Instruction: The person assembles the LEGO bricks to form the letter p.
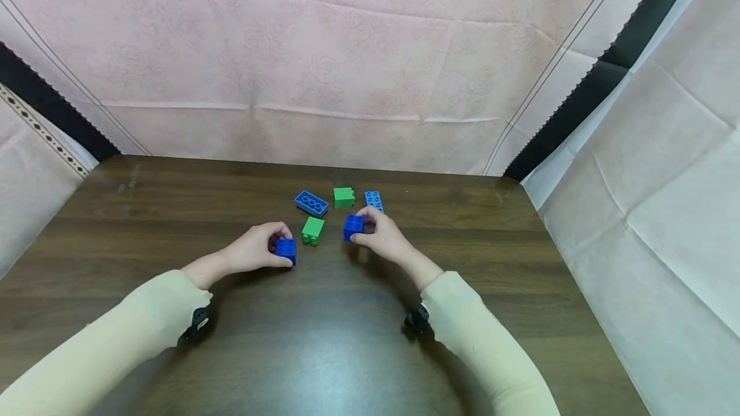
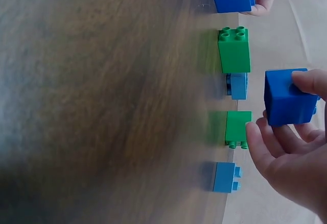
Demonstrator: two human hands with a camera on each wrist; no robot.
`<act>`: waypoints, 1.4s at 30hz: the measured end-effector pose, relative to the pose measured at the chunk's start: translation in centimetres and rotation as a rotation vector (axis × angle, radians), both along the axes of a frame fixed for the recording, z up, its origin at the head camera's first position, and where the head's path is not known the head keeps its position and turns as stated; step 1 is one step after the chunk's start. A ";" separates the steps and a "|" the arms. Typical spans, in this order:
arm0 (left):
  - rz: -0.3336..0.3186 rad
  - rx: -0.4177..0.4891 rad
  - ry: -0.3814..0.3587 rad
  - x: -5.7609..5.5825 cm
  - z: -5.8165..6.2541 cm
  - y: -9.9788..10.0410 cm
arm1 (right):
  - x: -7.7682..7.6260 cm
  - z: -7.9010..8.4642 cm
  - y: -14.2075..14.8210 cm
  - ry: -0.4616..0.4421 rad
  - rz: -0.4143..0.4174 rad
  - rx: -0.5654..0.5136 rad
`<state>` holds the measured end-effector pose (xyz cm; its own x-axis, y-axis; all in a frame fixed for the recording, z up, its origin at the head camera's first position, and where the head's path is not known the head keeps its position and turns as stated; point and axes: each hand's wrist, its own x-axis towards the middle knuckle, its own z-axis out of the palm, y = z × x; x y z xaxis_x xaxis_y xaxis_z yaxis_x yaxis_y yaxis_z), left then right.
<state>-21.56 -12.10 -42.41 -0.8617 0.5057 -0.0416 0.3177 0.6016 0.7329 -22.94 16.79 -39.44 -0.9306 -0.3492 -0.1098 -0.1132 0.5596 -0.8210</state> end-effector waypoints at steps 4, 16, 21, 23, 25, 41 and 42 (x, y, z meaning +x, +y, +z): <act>-0.012 -0.001 -0.004 0.2 0.1 -0.3 | 0.0 0.0 -0.1 0.008 0.002 -0.005; -0.021 0.053 -0.046 0.5 -0.1 -0.4 | 0.4 0.5 -0.7 0.045 0.003 -0.097; -0.017 0.072 -0.040 0.6 -0.2 0.3 | 0.6 0.8 -1.2 0.041 0.022 -0.128; -0.017 0.079 -0.033 0.7 -0.2 0.6 | 0.6 0.9 -1.4 0.036 0.031 -0.133; -0.013 0.088 -0.031 0.8 -0.2 0.9 | 0.7 1.1 -1.6 0.032 0.036 -0.134; -0.040 0.098 -0.020 1.0 -0.3 3.2 | 1.5 1.1 -3.0 0.106 0.139 -0.160; -0.040 0.097 -0.020 1.0 -0.3 3.3 | 1.5 1.0 -3.1 0.106 0.144 -0.157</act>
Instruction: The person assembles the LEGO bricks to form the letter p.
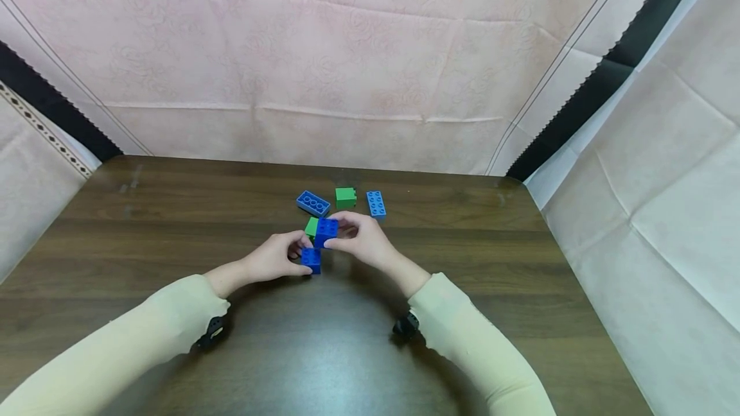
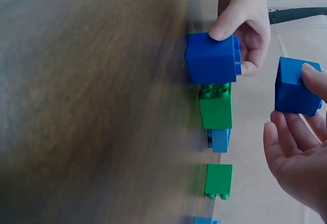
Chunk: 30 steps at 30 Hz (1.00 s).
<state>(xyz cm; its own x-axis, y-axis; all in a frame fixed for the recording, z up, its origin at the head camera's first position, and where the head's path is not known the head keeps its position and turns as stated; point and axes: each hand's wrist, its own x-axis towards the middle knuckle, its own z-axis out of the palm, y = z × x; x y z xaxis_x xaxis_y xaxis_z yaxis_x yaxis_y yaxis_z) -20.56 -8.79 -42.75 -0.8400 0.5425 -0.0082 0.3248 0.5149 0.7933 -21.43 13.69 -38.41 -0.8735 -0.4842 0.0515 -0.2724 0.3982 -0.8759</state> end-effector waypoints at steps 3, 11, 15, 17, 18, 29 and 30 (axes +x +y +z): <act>0.005 -0.004 0.002 0.0 -0.2 0.1 | 0.1 -0.2 -0.3 0.011 0.023 0.015; 0.035 -0.013 -0.015 -0.1 -0.2 0.2 | 0.1 -1.0 -1.2 0.001 0.063 0.058; 0.035 -0.017 -0.025 0.0 -0.1 0.2 | 0.1 -1.4 -1.4 -0.002 0.076 0.076; 0.034 -0.019 -0.029 0.0 -0.1 0.2 | 0.2 -1.6 -1.5 -0.002 0.081 0.086; 0.034 -0.018 -0.032 0.0 0.0 0.2 | 0.2 -1.6 -1.5 0.000 0.081 0.090; 0.025 -0.019 -0.027 -0.1 -0.2 0.2 | 0.6 -1.9 -1.6 0.021 0.081 0.112; 0.024 -0.019 -0.022 -0.1 -0.2 0.1 | 0.6 -1.9 -1.7 0.028 0.088 0.117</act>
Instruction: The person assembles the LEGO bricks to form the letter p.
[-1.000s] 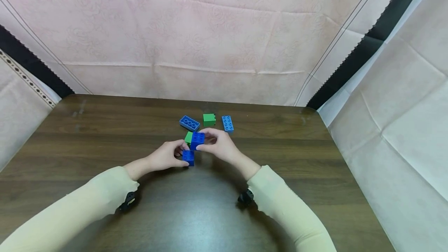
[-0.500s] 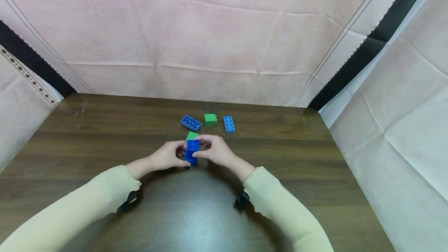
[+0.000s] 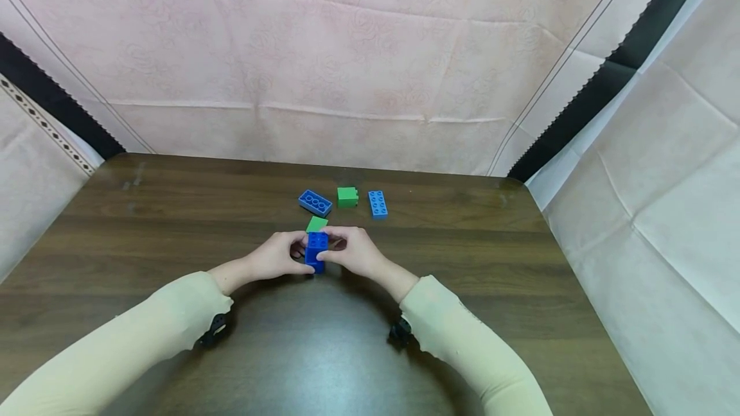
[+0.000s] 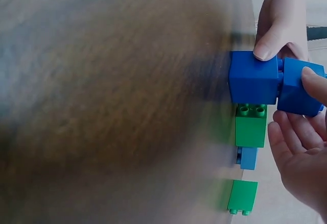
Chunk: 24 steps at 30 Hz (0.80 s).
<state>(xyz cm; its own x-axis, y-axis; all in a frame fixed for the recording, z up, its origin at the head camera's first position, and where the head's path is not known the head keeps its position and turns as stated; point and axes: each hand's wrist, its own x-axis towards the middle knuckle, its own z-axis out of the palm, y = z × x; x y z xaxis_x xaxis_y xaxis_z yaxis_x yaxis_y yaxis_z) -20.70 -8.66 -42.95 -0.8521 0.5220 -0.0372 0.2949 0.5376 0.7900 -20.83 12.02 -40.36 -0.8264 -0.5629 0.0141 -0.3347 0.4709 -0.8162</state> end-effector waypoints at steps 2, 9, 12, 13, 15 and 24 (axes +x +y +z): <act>-0.003 -0.001 0.014 -0.1 -0.1 0.0 | 0.1 0.0 0.0 0.023 0.016 0.015; 0.001 -0.006 0.050 -0.3 -0.1 -0.1 | 0.3 0.1 -0.1 0.091 0.041 0.053; 0.000 -0.008 0.048 -0.3 -0.1 -0.1 | 0.3 0.1 -0.1 0.097 0.040 0.065; -0.001 -0.009 0.049 -0.2 -0.1 -0.1 | 0.3 0.1 -0.1 0.098 0.040 0.069; -0.002 -0.009 0.048 -0.2 -0.1 -0.1 | 0.3 0.1 -0.1 0.101 0.041 0.075; -0.011 -0.002 0.049 -0.3 -0.3 0.0 | 0.3 0.4 0.0 0.101 0.056 0.110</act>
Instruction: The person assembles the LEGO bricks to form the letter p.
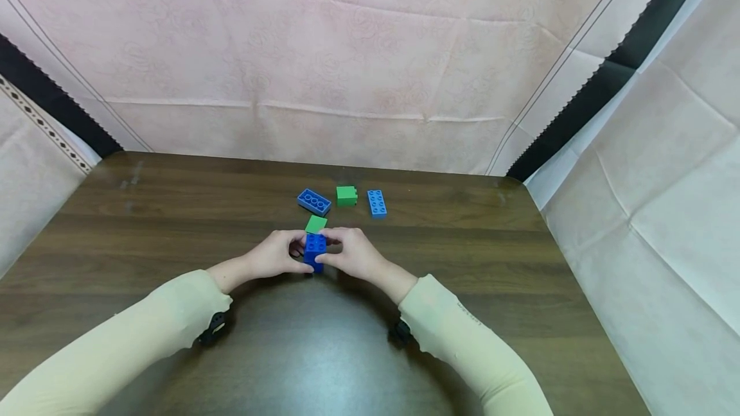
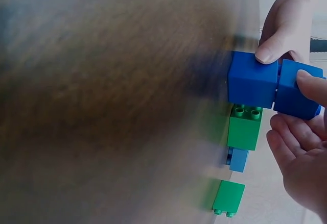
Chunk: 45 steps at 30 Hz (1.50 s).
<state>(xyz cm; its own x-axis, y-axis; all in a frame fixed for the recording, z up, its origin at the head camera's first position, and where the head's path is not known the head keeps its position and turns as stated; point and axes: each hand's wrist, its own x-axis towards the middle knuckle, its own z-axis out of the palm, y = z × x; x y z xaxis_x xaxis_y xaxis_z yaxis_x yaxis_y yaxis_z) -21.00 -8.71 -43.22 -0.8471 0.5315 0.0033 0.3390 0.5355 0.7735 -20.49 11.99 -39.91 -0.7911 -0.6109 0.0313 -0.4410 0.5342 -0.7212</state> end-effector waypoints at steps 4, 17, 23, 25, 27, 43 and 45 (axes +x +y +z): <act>-0.005 -0.005 -0.005 0.0 0.0 0.0 | -0.2 0.1 0.0 0.006 0.011 0.012; -0.014 -0.014 -0.020 -0.1 0.1 0.1 | -0.1 0.8 -0.1 0.005 0.011 0.055; -0.015 -0.016 -0.028 -0.1 0.2 0.1 | -0.2 0.9 -0.3 0.006 0.005 0.073; -0.016 -0.015 -0.030 0.0 0.2 0.1 | -0.2 0.9 -0.3 0.004 0.000 0.080; -0.017 -0.014 -0.031 0.0 0.2 0.1 | -0.2 0.9 -0.4 0.003 -0.006 0.091; -0.017 -0.023 -0.017 0.0 0.2 0.0 | 0.4 1.7 -1.4 0.050 -0.025 0.231; -0.018 -0.021 -0.014 0.0 0.2 0.0 | 0.6 1.5 -1.3 0.064 -0.029 0.226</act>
